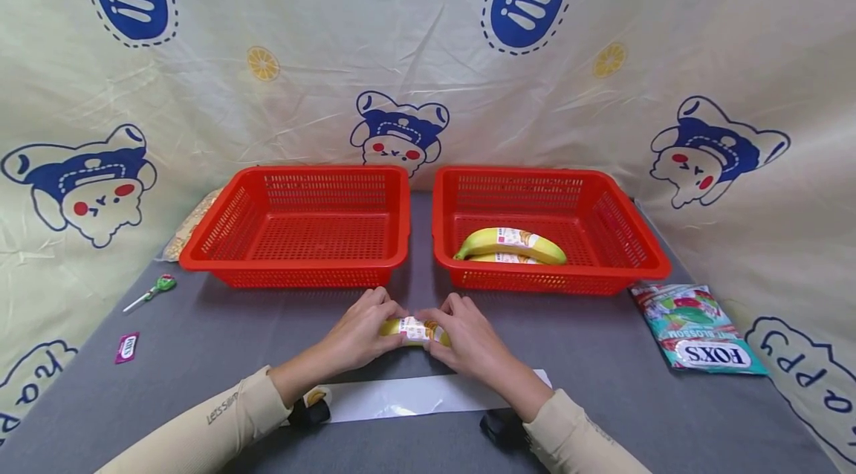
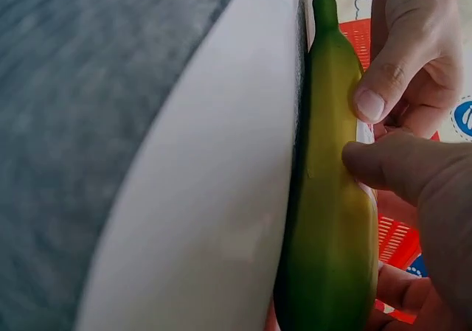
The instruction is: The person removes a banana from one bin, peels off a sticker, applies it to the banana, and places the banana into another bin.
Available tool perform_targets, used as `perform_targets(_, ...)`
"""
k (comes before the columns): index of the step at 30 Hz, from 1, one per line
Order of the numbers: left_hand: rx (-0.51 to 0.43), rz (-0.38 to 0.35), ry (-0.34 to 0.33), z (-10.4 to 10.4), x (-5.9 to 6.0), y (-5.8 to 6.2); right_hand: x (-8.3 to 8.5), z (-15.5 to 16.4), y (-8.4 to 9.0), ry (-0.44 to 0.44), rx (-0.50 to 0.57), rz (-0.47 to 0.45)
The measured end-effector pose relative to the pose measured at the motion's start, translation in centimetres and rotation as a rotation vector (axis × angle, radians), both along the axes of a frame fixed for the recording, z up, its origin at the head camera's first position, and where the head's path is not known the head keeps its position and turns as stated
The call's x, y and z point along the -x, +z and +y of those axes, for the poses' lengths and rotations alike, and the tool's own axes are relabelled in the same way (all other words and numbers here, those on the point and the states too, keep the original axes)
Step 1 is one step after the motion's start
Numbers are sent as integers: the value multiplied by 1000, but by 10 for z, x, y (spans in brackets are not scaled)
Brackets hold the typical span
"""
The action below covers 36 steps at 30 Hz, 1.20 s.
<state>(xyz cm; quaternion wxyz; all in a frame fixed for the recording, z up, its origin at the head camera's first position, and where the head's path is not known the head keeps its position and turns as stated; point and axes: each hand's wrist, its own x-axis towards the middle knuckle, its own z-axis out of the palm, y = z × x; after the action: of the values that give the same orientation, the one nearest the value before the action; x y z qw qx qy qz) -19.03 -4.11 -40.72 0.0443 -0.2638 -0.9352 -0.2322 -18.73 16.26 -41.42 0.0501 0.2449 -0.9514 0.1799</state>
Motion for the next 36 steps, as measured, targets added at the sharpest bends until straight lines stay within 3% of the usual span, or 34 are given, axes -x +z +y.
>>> perform_targets(8, 11, 18, 14, 0, 0, 0, -2, 5, 1, -41, -55, 47)
perform_targets(14, 21, -11, 20, 1, -1, 1, -5, 12, 1, -45, -74, 87)
perform_targets(21, 42, -27, 19, 1, -2, 3, -1, -1, 6, -48, -86, 20)
perform_targets(29, 26, 5, 23, 2, -3, 4, -5, 9, 5, -71, -97, 77)
perform_targets(36, 86, -46, 24, 6, 0, 9, -7, 19, 1, -52, -77, 60)
